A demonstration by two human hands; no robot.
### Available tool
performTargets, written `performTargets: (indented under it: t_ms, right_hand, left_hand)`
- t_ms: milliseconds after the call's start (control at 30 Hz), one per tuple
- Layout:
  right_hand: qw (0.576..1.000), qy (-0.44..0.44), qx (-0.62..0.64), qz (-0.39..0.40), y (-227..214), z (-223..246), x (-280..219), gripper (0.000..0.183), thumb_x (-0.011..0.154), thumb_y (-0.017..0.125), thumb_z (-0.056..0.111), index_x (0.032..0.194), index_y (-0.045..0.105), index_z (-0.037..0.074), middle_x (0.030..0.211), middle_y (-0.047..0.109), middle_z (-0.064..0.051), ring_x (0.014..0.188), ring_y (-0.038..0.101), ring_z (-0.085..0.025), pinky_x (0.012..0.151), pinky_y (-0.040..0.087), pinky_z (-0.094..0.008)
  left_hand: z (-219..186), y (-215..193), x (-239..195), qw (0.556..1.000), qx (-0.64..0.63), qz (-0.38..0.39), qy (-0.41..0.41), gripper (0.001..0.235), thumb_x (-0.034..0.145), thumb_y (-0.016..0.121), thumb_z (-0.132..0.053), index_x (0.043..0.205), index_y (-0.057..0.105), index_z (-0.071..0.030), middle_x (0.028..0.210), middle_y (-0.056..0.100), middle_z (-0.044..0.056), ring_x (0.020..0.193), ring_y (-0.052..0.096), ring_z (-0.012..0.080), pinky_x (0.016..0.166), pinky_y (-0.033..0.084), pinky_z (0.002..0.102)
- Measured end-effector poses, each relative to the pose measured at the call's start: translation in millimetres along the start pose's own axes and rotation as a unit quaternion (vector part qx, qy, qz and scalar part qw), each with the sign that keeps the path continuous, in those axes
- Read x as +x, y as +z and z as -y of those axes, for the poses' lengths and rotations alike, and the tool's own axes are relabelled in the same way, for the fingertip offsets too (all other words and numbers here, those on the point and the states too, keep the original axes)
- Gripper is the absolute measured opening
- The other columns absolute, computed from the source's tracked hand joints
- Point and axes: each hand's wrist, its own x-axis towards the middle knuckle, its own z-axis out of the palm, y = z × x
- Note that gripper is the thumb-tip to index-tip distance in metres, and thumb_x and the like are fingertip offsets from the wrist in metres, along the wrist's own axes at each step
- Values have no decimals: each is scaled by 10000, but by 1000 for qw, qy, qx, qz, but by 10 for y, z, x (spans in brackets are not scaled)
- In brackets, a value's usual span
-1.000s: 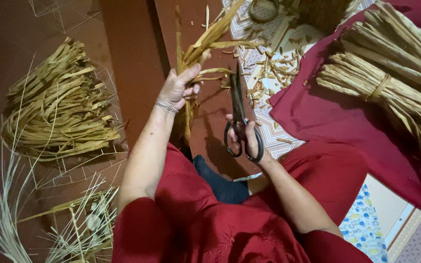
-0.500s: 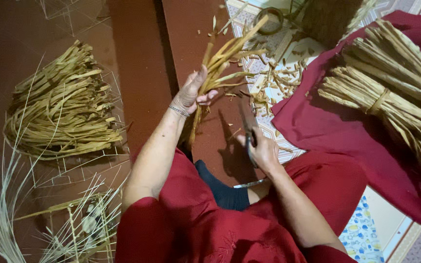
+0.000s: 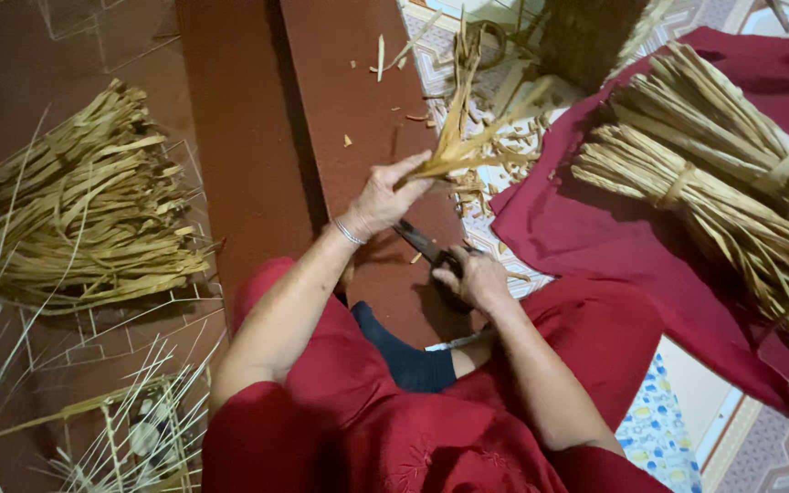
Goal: The person sits on the floor and uses shears to trim the ends of dried plant stems. They gather bundles of stems, cut them to a uniform length, and place the trimmed pieces into a wire basket.
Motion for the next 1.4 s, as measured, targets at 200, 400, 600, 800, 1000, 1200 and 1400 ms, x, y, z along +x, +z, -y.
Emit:
performTargets:
  t_ms: [200,400,600,800,1000,1200,1400]
  right_hand:
    - [844,-144,512,-72,-183,-188,82,617,951,747,318,1440,547,-1,1353,640,-122,1204,633,-257,997,524,-375]
    - [665,-168,727,-18,-327,-233,19,681,938,683,332,1483,399,39,1439,555,-19,1239,606,-160,970,558,-361]
    - [599,-135,788,-47,-624,-177,-161,622,1044,678,254,1537,454,-53,1404,637,-128,1188,648,-208,1041,535,-393]
    - [549,-128,824,-64,-677,-113,-172,647,990,683,274,1528,409,40,1373,629,-111,1173,653,-192,965,549,-393]
    - [555,-127,820,-60,-628,-169,-171,555,1039,679,270,1470,528,-45,1381,656,-124,1179,659,-198,1013,558,-441]
    - [533,-111,836,-76,-660,-145,-152,511,976,714,218,1403,552,-14,1374,663,-128,1256,657,-235,1118,518,-446]
    - [518,-102,845,-84,-644,-165,-163,405,962,736,139,1320,574,40,1305,665,-89,1224,616,-227,1100,483,-432]
  left_hand:
    - [-358,250,-95,985,151,44,68,541,910,725,-98,1428,597,-184,972,717,135,833,736,306,721,605,396]
    - [-582,402,-120,932,328,101,114,688,854,685,-60,1500,548,-255,771,560,87,626,654,272,593,571,407]
    - [-689,480,-126,899,388,103,173,631,901,647,-107,1512,539,-222,761,524,72,589,633,218,551,558,379]
    - [-716,513,-132,883,414,115,187,583,927,613,-108,1500,555,-203,739,509,49,571,625,180,520,553,351]
    - [-688,507,-121,891,401,110,183,602,913,631,-85,1497,556,-210,742,510,53,576,632,183,531,554,348]
    - [-712,506,-97,939,296,124,124,636,889,730,-165,1495,554,-247,761,566,86,621,657,274,576,561,405]
    - [-774,451,-14,972,138,158,-103,802,825,784,-455,1494,462,-153,745,678,129,690,707,346,630,541,459]
